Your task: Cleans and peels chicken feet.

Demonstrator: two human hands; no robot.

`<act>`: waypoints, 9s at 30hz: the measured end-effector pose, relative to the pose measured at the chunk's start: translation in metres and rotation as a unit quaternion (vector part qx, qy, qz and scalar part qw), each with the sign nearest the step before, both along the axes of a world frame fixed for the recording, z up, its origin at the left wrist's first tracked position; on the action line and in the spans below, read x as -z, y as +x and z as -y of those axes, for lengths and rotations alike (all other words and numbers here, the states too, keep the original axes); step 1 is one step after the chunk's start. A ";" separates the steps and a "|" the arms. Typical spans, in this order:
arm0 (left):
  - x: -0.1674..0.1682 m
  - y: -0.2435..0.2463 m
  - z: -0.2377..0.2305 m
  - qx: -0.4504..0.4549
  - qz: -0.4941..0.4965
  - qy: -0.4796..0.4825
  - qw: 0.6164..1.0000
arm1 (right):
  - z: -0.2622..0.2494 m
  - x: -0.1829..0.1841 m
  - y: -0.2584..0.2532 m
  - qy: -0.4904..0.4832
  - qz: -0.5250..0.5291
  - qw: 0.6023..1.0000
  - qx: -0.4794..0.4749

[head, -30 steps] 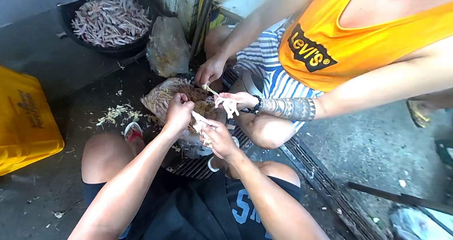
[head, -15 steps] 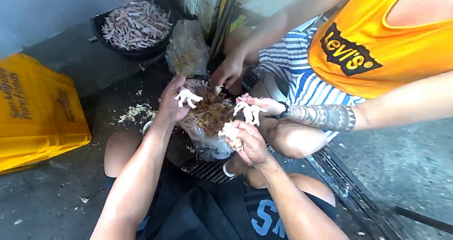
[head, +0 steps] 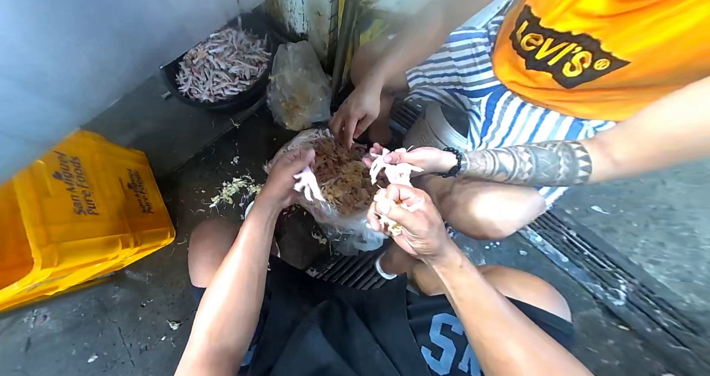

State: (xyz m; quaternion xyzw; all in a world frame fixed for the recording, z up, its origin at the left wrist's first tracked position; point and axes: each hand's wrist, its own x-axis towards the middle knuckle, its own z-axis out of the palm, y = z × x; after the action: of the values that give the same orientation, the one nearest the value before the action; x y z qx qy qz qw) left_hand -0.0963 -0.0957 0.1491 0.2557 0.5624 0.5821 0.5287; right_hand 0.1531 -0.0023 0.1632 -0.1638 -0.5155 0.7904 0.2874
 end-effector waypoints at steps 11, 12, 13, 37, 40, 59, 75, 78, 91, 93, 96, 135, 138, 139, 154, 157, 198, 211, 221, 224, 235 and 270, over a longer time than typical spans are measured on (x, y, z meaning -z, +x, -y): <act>-0.020 -0.132 -0.036 -0.204 -0.347 -0.209 0.891 | -0.016 -0.011 0.008 0.086 0.178 0.971 -0.135; -0.027 -0.147 -0.044 -0.244 -0.336 -0.190 0.889 | -0.017 -0.011 0.007 0.080 0.178 0.971 -0.141; -0.032 -0.158 -0.050 -0.262 -0.335 -0.190 0.885 | -0.017 -0.012 0.006 0.070 0.174 0.972 -0.143; 0.148 0.097 -0.108 0.330 -0.357 -0.409 0.772 | -0.079 -0.039 0.058 -0.131 -0.024 0.991 0.021; 0.156 0.102 -0.102 0.271 -0.339 -0.414 0.800 | -0.081 -0.033 0.057 -0.144 -0.053 0.987 0.040; 0.282 0.023 -0.103 0.348 -0.587 -0.397 0.613 | -0.078 -0.029 0.037 -0.148 0.055 0.987 0.035; 0.241 0.021 -0.106 -0.035 -0.264 -0.300 0.916 | -0.078 -0.035 -0.001 -0.080 0.255 0.964 -0.018; 0.267 -0.010 -0.114 -0.083 -0.222 -0.362 0.902 | -0.079 -0.036 0.000 -0.093 0.220 0.971 -0.006; 0.284 0.010 -0.129 -0.036 -0.148 -0.495 0.855 | -0.080 -0.031 0.009 -0.089 0.149 0.984 0.038; 0.299 0.007 -0.129 -0.138 -0.023 -0.457 0.878 | -0.078 -0.033 0.007 -0.089 0.145 0.985 0.032; 0.297 0.007 -0.133 -0.186 0.087 -0.399 0.893 | -0.073 -0.036 0.005 -0.071 0.120 0.990 0.026; -0.005 0.075 0.031 -0.011 0.194 -0.155 0.969 | 0.017 0.029 -0.022 -0.192 0.145 0.971 -0.014; -0.010 0.078 0.025 -0.025 0.117 -0.193 0.974 | 0.016 0.030 -0.020 -0.056 0.161 0.985 0.011; -0.012 0.077 0.021 -0.022 0.066 -0.195 0.978 | 0.016 0.032 -0.020 0.001 0.182 0.983 0.021; -0.001 0.038 -0.017 0.064 0.005 -0.185 0.981 | -0.023 0.017 -0.021 0.176 0.288 0.916 0.218; 0.003 0.016 0.000 0.037 -0.043 -0.190 0.980 | -0.050 0.001 -0.003 0.099 0.237 0.925 0.281; -0.024 0.024 0.006 0.145 -0.017 -0.140 0.979 | -0.018 0.001 0.001 0.286 0.264 0.921 0.003; -0.025 0.019 0.015 0.240 -0.256 -0.102 0.931 | -0.023 -0.008 -0.004 0.366 0.385 0.847 -0.006; -0.004 0.052 0.002 0.196 -0.183 -0.043 0.963 | -0.012 0.012 -0.016 0.124 0.275 0.952 0.054; -0.013 0.049 0.002 0.185 -0.179 -0.013 0.966 | -0.010 0.007 -0.016 0.174 0.317 0.932 0.001; -0.019 0.051 0.011 0.018 -0.239 -0.059 0.969 | 0.010 0.004 -0.021 0.377 0.382 0.828 -0.160; -0.020 0.022 -0.026 -0.315 0.302 -0.054 0.898 | 0.022 0.027 -0.032 0.183 0.260 0.938 -0.138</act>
State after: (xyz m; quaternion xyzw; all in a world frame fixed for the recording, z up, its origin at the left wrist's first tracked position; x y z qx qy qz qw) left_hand -0.0740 -0.0701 0.1695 -0.1513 0.4574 0.7364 0.4749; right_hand 0.1211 -0.0244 0.1358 -0.2352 -0.7255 0.6443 0.0563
